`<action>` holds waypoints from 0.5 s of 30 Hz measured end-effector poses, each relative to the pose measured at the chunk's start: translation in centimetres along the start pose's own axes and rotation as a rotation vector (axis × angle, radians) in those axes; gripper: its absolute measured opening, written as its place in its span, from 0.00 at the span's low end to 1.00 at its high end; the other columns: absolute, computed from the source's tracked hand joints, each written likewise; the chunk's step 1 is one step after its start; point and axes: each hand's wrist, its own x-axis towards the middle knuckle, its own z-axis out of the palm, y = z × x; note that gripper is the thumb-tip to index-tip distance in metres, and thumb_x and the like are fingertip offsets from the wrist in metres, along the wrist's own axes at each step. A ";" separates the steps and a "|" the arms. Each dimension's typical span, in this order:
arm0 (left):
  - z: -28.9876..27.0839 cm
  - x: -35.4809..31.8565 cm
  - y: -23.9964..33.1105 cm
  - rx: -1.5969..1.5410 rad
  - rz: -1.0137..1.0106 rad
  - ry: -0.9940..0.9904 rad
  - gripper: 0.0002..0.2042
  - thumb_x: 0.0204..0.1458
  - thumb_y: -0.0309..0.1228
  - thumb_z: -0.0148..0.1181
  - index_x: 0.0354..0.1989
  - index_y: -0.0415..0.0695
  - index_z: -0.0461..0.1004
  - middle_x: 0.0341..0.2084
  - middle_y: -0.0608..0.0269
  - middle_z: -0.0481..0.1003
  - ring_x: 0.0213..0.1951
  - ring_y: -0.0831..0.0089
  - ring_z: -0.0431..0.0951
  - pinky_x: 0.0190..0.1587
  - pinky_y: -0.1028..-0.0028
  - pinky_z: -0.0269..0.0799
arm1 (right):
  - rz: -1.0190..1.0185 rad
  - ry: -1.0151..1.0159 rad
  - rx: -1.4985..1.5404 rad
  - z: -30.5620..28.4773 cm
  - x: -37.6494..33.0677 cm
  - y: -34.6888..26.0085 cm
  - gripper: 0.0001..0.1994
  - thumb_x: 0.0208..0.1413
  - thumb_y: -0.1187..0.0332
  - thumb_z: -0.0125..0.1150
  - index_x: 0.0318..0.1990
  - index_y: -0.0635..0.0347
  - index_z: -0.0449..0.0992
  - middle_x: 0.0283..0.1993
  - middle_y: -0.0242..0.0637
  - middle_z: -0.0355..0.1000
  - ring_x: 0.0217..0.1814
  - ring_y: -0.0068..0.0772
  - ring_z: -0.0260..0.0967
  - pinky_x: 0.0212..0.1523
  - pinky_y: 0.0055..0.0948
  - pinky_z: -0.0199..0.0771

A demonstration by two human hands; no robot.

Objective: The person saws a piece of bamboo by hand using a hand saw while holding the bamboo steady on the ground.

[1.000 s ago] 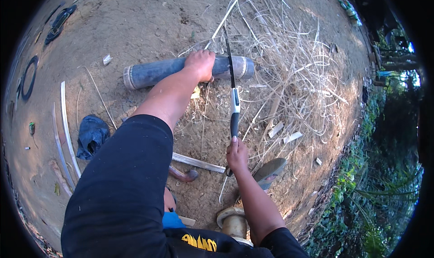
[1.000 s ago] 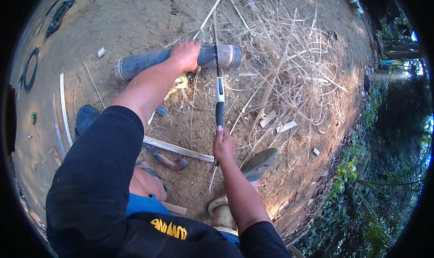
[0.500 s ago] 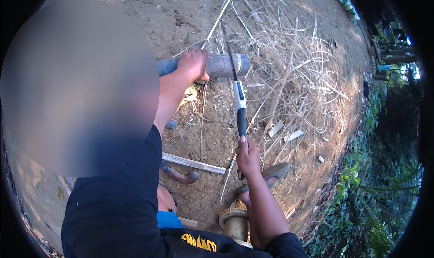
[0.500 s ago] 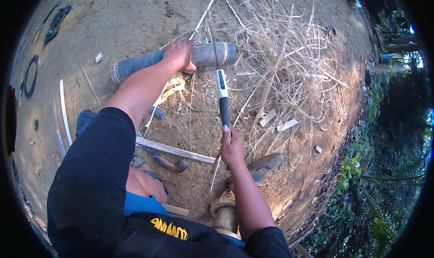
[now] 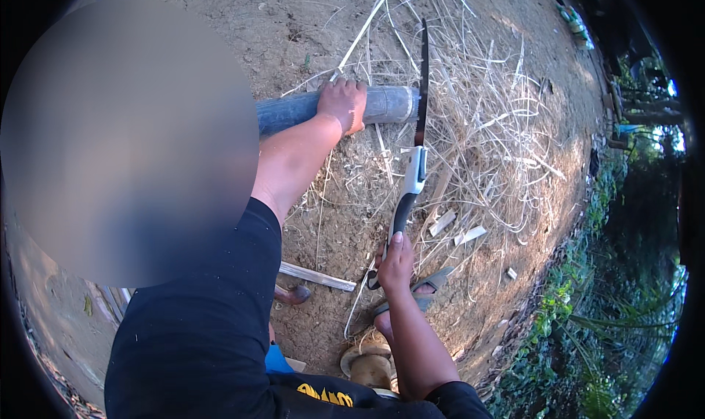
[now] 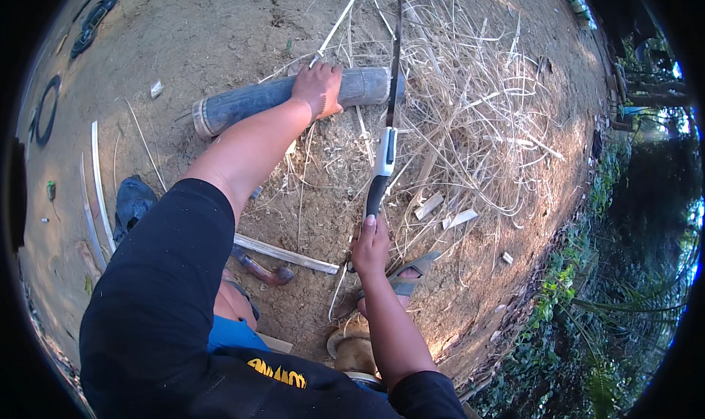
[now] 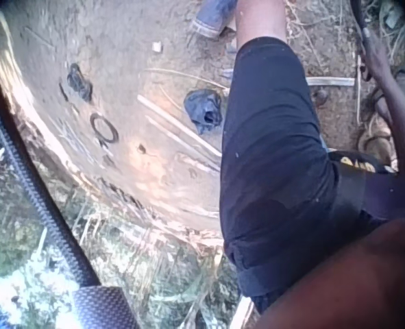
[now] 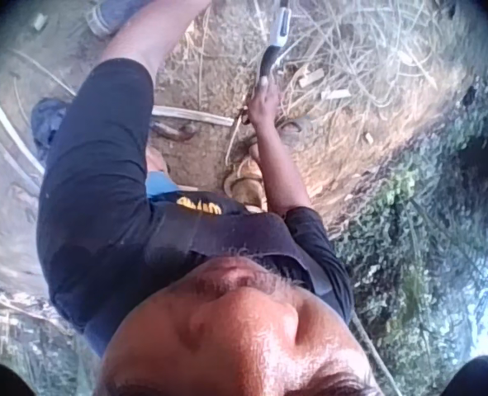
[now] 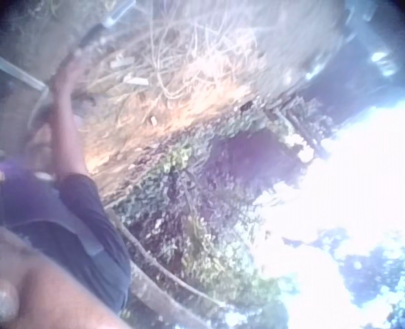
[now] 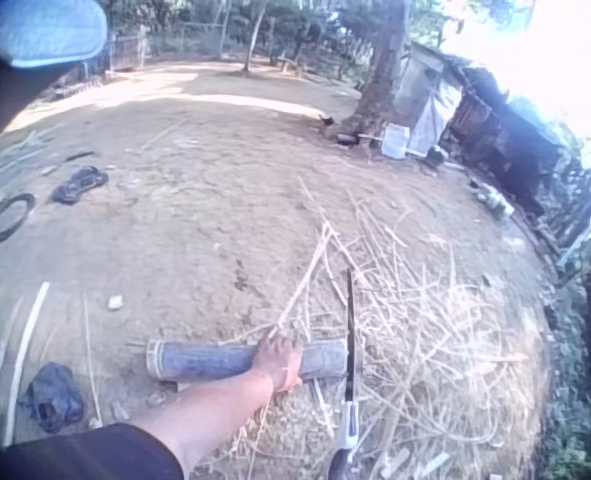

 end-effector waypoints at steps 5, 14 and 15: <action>-1.9 -2.5 -3.0 -0.098 0.096 -0.003 0.49 0.45 0.50 0.76 0.73 0.42 0.56 0.69 0.48 0.62 0.72 0.54 0.59 0.73 0.54 0.53 | 0.047 -0.084 -0.011 0.4 -0.7 0.0 0.21 0.74 0.49 0.45 0.46 0.60 0.71 0.22 0.26 0.62 0.21 0.17 0.61 0.21 0.23 0.63; -6.2 -15.4 -17.8 -0.003 -0.065 -0.149 0.55 0.44 0.55 0.73 0.76 0.42 0.49 0.73 0.49 0.56 0.75 0.52 0.54 0.76 0.53 0.50 | -0.029 -0.361 -0.319 3.3 -3.1 2.3 0.20 0.74 0.50 0.43 0.41 0.58 0.69 0.23 0.27 0.65 0.23 0.22 0.63 0.24 0.28 0.64; -6.0 -15.8 -17.6 0.041 -0.082 -0.183 0.55 0.43 0.55 0.74 0.76 0.42 0.49 0.73 0.49 0.57 0.74 0.52 0.55 0.75 0.53 0.50 | -0.043 -0.383 -0.368 3.4 -3.4 2.3 0.20 0.74 0.50 0.44 0.40 0.58 0.70 0.23 0.28 0.65 0.23 0.23 0.63 0.25 0.30 0.65</action>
